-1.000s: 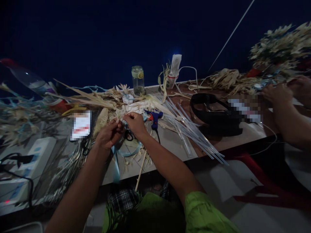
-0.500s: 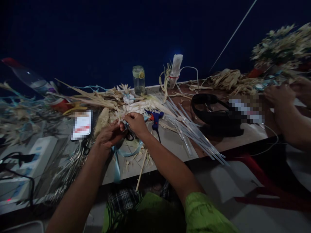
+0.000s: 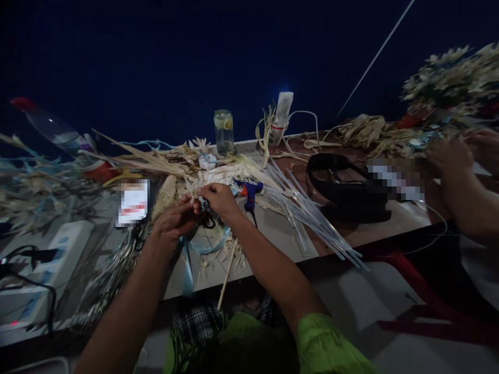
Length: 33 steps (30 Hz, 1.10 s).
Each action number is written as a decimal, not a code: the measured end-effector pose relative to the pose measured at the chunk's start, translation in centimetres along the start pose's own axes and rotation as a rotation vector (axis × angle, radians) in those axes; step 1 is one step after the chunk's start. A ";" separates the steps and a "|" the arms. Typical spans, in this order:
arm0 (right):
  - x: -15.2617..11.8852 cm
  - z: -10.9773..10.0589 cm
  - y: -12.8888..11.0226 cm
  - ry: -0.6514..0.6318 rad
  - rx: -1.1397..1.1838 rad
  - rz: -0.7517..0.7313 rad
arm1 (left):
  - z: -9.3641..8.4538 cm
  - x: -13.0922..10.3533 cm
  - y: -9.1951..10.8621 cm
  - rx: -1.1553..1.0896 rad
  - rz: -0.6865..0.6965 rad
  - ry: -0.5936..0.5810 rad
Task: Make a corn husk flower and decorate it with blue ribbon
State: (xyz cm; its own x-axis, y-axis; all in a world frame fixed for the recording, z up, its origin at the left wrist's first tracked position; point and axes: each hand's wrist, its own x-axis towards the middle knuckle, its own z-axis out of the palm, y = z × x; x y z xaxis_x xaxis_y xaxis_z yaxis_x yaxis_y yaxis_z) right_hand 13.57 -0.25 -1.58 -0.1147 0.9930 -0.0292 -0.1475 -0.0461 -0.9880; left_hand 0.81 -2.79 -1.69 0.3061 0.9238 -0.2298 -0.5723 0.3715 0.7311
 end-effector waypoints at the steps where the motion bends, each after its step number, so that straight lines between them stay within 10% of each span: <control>1: 0.0 0.0 0.0 -0.002 0.004 0.002 | 0.0 0.0 0.0 0.004 -0.003 -0.002; 33: 0.1 -0.2 -0.3 -0.029 0.071 0.031 | -0.3 0.3 -0.1 0.096 0.093 0.038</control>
State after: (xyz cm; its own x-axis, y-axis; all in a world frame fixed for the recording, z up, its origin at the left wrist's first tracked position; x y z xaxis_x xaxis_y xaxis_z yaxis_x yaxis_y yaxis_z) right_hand 13.78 -0.15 -1.33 -0.1482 0.9874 -0.0547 -0.2127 -0.0858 -0.9734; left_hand 0.71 -2.56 -2.00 0.2249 0.9573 -0.1815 -0.5209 0.2755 0.8079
